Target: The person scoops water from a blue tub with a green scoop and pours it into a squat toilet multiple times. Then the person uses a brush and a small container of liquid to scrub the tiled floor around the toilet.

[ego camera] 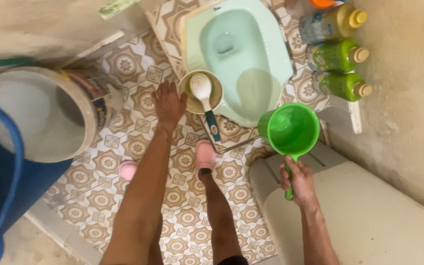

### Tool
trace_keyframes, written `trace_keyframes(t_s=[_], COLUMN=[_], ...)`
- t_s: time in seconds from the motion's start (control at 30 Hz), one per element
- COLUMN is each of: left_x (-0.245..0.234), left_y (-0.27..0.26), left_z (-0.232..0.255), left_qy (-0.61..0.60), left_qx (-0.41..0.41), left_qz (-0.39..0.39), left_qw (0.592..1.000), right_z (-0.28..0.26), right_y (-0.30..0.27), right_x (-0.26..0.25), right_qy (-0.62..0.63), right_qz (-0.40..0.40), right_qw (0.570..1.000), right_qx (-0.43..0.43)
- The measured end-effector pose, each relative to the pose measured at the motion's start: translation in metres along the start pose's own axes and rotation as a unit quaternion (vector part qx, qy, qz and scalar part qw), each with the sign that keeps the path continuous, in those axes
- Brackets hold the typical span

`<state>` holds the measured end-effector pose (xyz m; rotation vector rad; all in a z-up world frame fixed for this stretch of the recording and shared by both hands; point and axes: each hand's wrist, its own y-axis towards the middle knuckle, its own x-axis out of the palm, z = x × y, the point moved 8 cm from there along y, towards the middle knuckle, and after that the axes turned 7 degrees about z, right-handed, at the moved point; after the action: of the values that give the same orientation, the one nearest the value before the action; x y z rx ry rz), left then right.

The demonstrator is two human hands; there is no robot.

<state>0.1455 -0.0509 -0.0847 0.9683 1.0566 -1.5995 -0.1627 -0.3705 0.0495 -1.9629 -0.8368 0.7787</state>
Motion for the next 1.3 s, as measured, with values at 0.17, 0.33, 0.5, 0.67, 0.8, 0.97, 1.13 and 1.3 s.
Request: trace_keyframes(t_s=[0.17, 0.33, 0.5, 0.67, 0.8, 0.97, 1.13, 1.3], left_x=[0.055, 0.083, 0.054, 0.004, -0.022, -0.058, -0.096, -0.11], left_y=[0.001, -0.032, -0.098, -0.15, -0.181, -0.208, -0.216, -0.222], left_z=[-0.031, -0.049, -0.054, -0.052, -0.057, -0.062, -0.067, -0.082], left_qy=[-0.084, -0.214, -0.279, -0.289, -0.28, -0.324, -0.39, -0.408], left_qx=[-0.12, -0.132, -0.182, -0.177, -0.254, -0.322, -0.321, -0.375], left_qz=[-0.188, -0.144, -0.11, -0.074, -0.094, -0.085, 0.0, -0.004], left_qw=[0.971, 0.957, 0.937, 0.938, 0.921, 0.886, 0.863, 0.832], right_z=[0.015, 0.013, 0.012, 0.008, 0.007, 0.009, 0.007, -0.002], right_y=[0.01, 0.013, 0.012, 0.014, 0.019, 0.03, 0.04, 0.037], right_x=[-0.014, -0.015, -0.011, 0.002, 0.015, 0.029, 0.047, 0.076], right_qy=[-0.014, -0.078, -0.112, -0.143, -0.154, -0.205, -0.241, -0.261], right_qz=[0.009, 0.028, 0.021, 0.007, 0.003, 0.004, 0.008, 0.005], right_qw=[1.0, 0.997, 0.994, 0.989, 0.987, 0.977, 0.969, 0.963], right_qx=[0.013, 0.007, -0.004, -0.03, -0.034, -0.054, -0.056, -0.073])
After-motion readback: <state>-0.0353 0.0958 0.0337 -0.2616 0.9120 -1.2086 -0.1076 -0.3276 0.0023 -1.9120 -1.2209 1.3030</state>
